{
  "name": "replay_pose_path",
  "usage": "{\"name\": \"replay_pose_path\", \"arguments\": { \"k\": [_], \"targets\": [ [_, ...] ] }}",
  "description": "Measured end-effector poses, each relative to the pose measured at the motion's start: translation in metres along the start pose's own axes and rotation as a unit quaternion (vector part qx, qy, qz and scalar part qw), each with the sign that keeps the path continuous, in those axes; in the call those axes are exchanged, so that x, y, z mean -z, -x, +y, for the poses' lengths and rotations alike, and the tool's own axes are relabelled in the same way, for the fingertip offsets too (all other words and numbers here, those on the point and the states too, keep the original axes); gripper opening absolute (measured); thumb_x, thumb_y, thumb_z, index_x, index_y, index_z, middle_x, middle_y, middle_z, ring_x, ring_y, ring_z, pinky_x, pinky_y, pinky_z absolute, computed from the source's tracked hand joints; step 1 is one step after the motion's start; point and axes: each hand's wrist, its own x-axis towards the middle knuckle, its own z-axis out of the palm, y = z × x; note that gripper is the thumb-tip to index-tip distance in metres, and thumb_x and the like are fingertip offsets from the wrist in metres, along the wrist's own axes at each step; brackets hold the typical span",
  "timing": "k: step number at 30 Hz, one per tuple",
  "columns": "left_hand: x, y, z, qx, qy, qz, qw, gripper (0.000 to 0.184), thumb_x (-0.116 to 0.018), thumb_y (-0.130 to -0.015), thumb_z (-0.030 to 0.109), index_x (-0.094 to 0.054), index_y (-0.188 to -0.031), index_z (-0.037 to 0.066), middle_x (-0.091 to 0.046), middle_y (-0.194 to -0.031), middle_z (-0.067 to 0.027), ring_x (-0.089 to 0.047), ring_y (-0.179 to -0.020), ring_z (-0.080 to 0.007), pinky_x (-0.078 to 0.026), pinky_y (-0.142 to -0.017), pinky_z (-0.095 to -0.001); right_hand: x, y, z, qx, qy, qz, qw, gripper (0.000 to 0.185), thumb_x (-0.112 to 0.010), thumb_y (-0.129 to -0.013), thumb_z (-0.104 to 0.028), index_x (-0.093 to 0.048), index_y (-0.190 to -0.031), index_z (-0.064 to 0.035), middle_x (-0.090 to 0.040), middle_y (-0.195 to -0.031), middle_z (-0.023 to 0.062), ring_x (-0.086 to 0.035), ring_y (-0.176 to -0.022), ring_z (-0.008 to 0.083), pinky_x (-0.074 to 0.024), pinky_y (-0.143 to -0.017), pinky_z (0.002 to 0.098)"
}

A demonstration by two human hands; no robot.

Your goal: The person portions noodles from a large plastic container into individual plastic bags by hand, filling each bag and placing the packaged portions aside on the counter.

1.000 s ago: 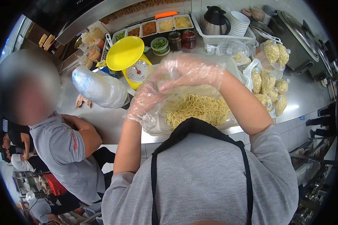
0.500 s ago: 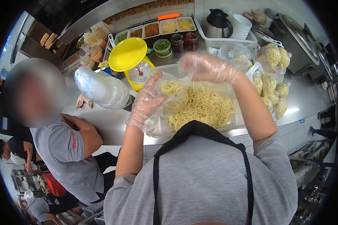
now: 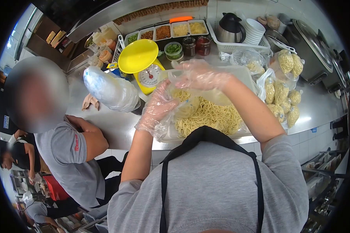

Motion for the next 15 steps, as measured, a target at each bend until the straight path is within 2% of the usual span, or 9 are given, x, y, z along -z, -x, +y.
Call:
{"name": "replay_pose_path", "arguments": {
  "k": [1, 2, 4, 8, 9, 10, 11, 13, 15],
  "targets": [
    [0.0, -0.002, -0.005, -0.013, 0.003, -0.013, 1.0, 0.071, -0.063, -0.071, 0.005, -0.031, -0.134, -0.005, -0.045, -0.125, -0.0138, -0.047, -0.108, -0.0155, -0.04, -0.09, -0.0273, -0.01, 0.003, 0.001, -0.087, 0.167, 0.047, 0.981, 0.053, -0.048, -0.087, -0.051, -0.062, -0.105, -0.0033, -0.061, -0.097, 0.0157, -0.057, -0.093, 0.0273, -0.0431, -0.085, 0.0356],
    [-0.001, -0.003, -0.007, -0.026, 0.006, -0.025, 0.999, 0.071, -0.063, -0.071, 0.005, -0.031, -0.134, -0.004, -0.043, -0.127, -0.0132, -0.046, -0.11, -0.0159, -0.04, -0.09, -0.0275, 0.004, -0.002, 0.002, -0.088, 0.167, 0.049, 0.981, 0.053, -0.048, -0.087, -0.051, -0.062, -0.105, -0.0033, -0.061, -0.097, 0.0157, -0.057, -0.093, 0.0273, -0.0431, -0.085, 0.0356],
    [-0.001, -0.002, -0.001, -0.051, -0.038, -0.035, 0.997, 0.07, -0.062, -0.072, 0.004, -0.032, -0.134, -0.004, -0.042, -0.127, -0.0116, -0.047, -0.109, -0.0166, -0.04, -0.09, -0.0274, 0.049, -0.019, 0.0, -0.195, 0.104, -0.254, 0.942, 0.06, -0.041, -0.087, -0.058, -0.063, -0.105, -0.005, -0.059, -0.107, 0.0165, -0.054, -0.102, 0.0261, -0.0414, -0.09, 0.0341],
    [-0.005, -0.001, 0.001, -0.073, -0.053, -0.022, 0.996, 0.067, -0.059, -0.072, 0.001, -0.034, -0.134, -0.001, -0.043, -0.126, -0.0092, -0.051, -0.097, -0.0137, -0.043, -0.082, -0.0253, 0.069, 0.005, 0.012, -0.182, -0.097, -0.208, 0.956, 0.052, -0.041, -0.091, -0.047, -0.059, -0.109, -0.0009, -0.058, -0.109, 0.0171, -0.055, -0.102, 0.0275, -0.0423, -0.09, 0.0362],
    [-0.007, -0.001, 0.003, -0.074, -0.045, -0.016, 0.996, 0.067, -0.059, -0.072, 0.001, -0.034, -0.134, -0.001, -0.044, -0.126, -0.009, -0.052, -0.094, -0.0125, -0.044, -0.079, -0.0247, 0.053, 0.019, 0.032, -0.111, -0.17, -0.078, 0.976, 0.044, -0.04, -0.093, -0.038, -0.056, -0.113, -0.0025, -0.056, -0.112, 0.0153, -0.052, -0.106, 0.0269, -0.0398, -0.094, 0.0359],
    [-0.013, 0.0, 0.011, -0.048, -0.003, 0.0, 0.999, 0.069, -0.057, -0.07, -0.002, -0.034, -0.135, 0.001, -0.048, -0.123, -0.0074, -0.05, -0.077, -0.008, -0.042, -0.069, -0.0212, 0.046, 0.029, 0.046, -0.036, -0.239, 0.053, 0.969, 0.036, -0.04, -0.095, -0.029, -0.054, -0.117, -0.0041, -0.055, -0.115, 0.0135, -0.049, -0.11, 0.0263, -0.0374, -0.097, 0.0356],
    [-0.017, 0.002, 0.018, -0.022, 0.038, 0.017, 0.999, 0.071, -0.056, -0.069, -0.004, -0.034, -0.136, 0.004, -0.051, -0.121, -0.0058, -0.048, -0.061, -0.0034, -0.04, -0.059, -0.0177, 0.047, 0.042, 0.039, -0.075, -0.235, 0.145, 0.958, 0.048, -0.041, -0.092, -0.047, -0.061, -0.101, -0.0043, -0.06, -0.11, 0.0069, -0.052, -0.107, 0.0203, -0.0377, -0.096, 0.0338],
    [-0.016, -0.001, 0.028, -0.034, 0.075, 0.014, 0.996, 0.068, -0.058, -0.07, -0.002, -0.035, -0.135, 0.002, -0.052, -0.12, -0.0078, -0.05, -0.064, -0.0038, -0.042, -0.06, -0.0177, 0.032, 0.066, 0.061, -0.189, -0.229, 0.062, 0.953, 0.049, -0.041, -0.091, -0.048, -0.059, -0.112, -0.0072, -0.055, -0.121, 0.0067, -0.047, -0.116, 0.0206, -0.0317, -0.103, 0.034],
    [-0.01, -0.01, 0.036, -0.049, 0.113, 0.014, 0.992, 0.065, -0.059, -0.072, -0.001, -0.036, -0.133, 0.0, -0.052, -0.12, -0.0098, -0.052, -0.068, -0.0042, -0.043, -0.06, -0.0177, -0.004, 0.094, 0.075, -0.339, -0.242, -0.03, 0.909, 0.053, -0.043, -0.089, -0.052, -0.057, -0.115, -0.0077, -0.053, -0.122, 0.0098, -0.047, -0.116, 0.0228, -0.0336, -0.101, 0.0363]
  ]
}}
